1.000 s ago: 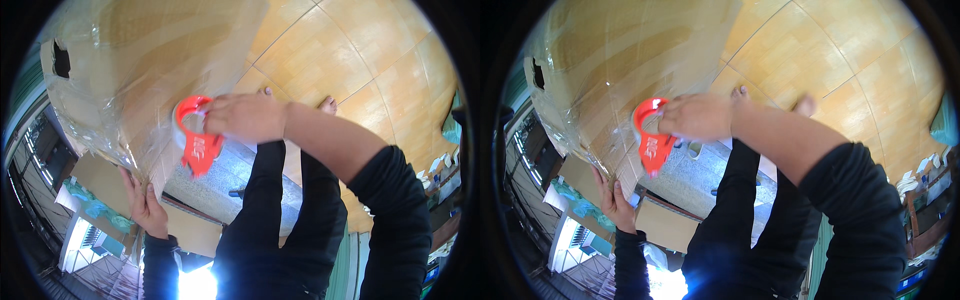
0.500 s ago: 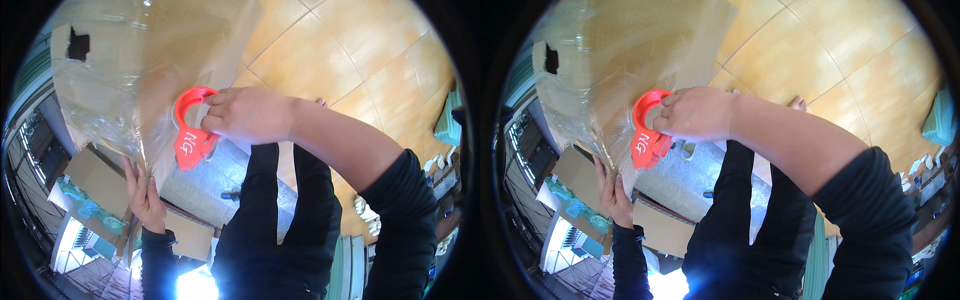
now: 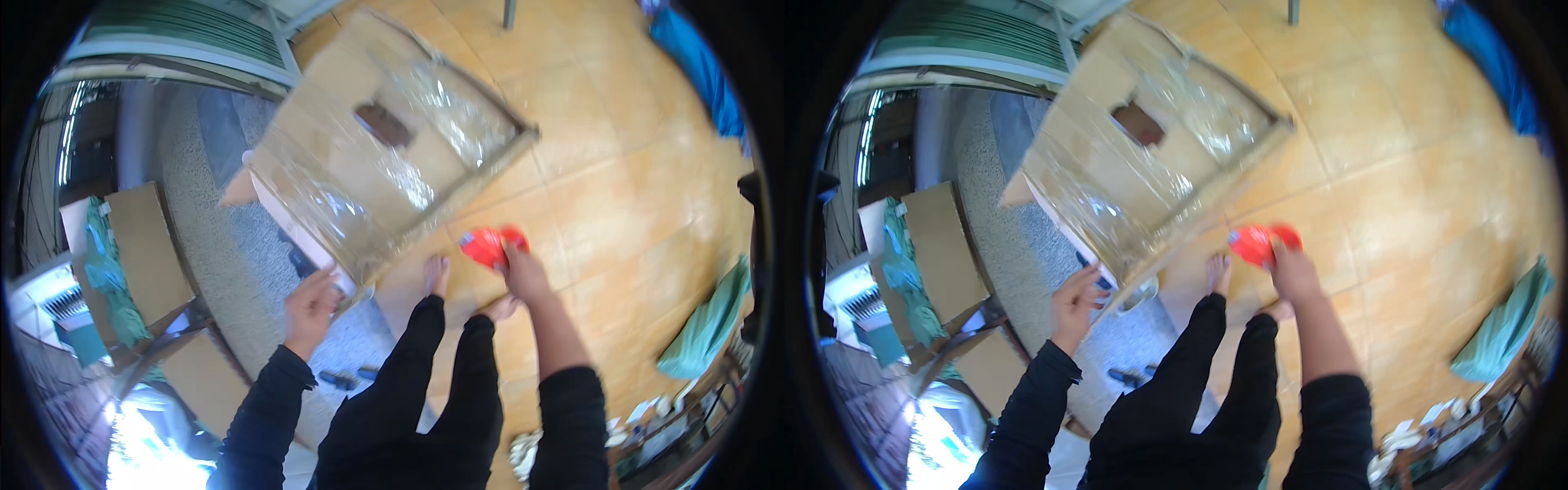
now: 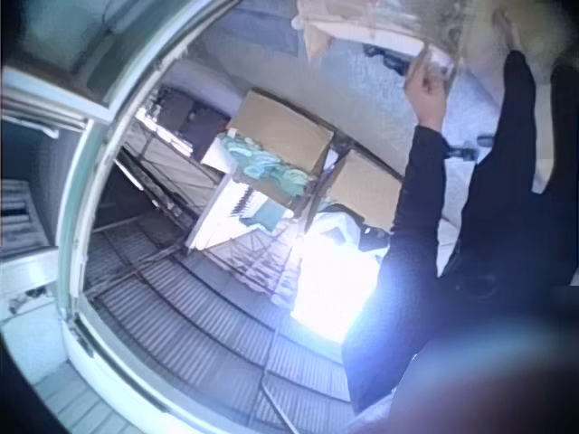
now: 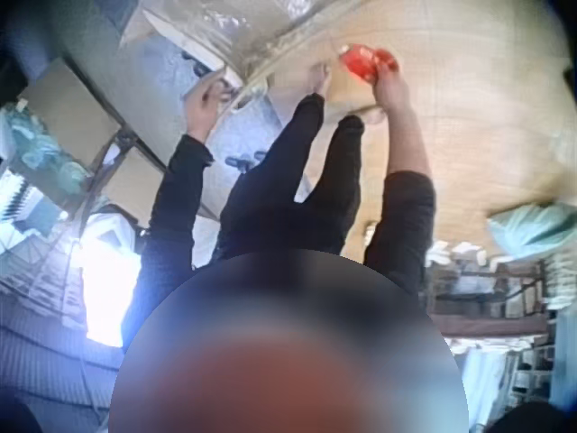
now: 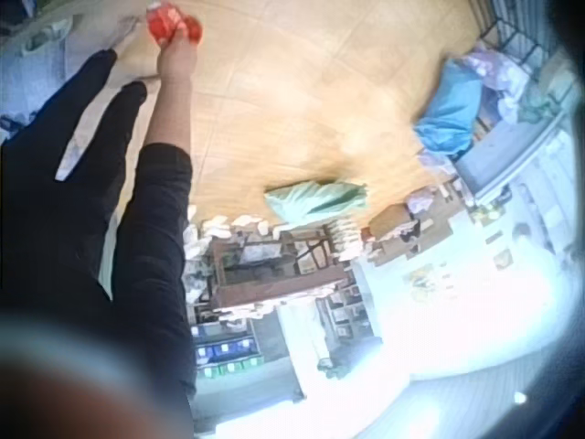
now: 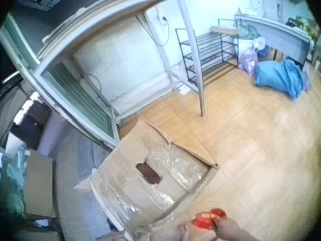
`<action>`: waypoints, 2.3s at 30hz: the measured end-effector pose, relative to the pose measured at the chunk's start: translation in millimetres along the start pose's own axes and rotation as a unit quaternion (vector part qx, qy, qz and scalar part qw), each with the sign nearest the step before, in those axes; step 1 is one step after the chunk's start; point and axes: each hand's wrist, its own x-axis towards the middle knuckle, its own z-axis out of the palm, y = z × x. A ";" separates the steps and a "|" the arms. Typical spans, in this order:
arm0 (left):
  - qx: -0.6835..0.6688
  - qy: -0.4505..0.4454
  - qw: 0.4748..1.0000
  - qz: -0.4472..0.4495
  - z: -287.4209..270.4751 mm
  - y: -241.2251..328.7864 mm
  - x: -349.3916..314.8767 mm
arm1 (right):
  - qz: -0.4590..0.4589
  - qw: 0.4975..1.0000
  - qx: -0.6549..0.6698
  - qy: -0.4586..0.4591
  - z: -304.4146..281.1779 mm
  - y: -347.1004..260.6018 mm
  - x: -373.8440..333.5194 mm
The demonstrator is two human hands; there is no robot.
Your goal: The person assembles a cardboard box, seals it with tape, and then packs white slippers into a plastic bag. The person places the bag of slippers into the box and closes the flaps.
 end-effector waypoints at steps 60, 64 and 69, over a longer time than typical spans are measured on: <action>0.589 -0.248 0.615 0.462 158.0 342.1 8.9 | 0.572 0.649 0.489 0.110 205.9 33.8 -560.5; 0.608 -0.154 0.635 0.452 198.4 356.3 -9.6 | 0.592 0.550 0.543 0.227 226.4 81.1 -609.0; 0.633 -0.125 0.640 0.417 270.2 380.4 -35.2 | 0.594 0.436 0.602 0.307 236.0 117.4 -670.2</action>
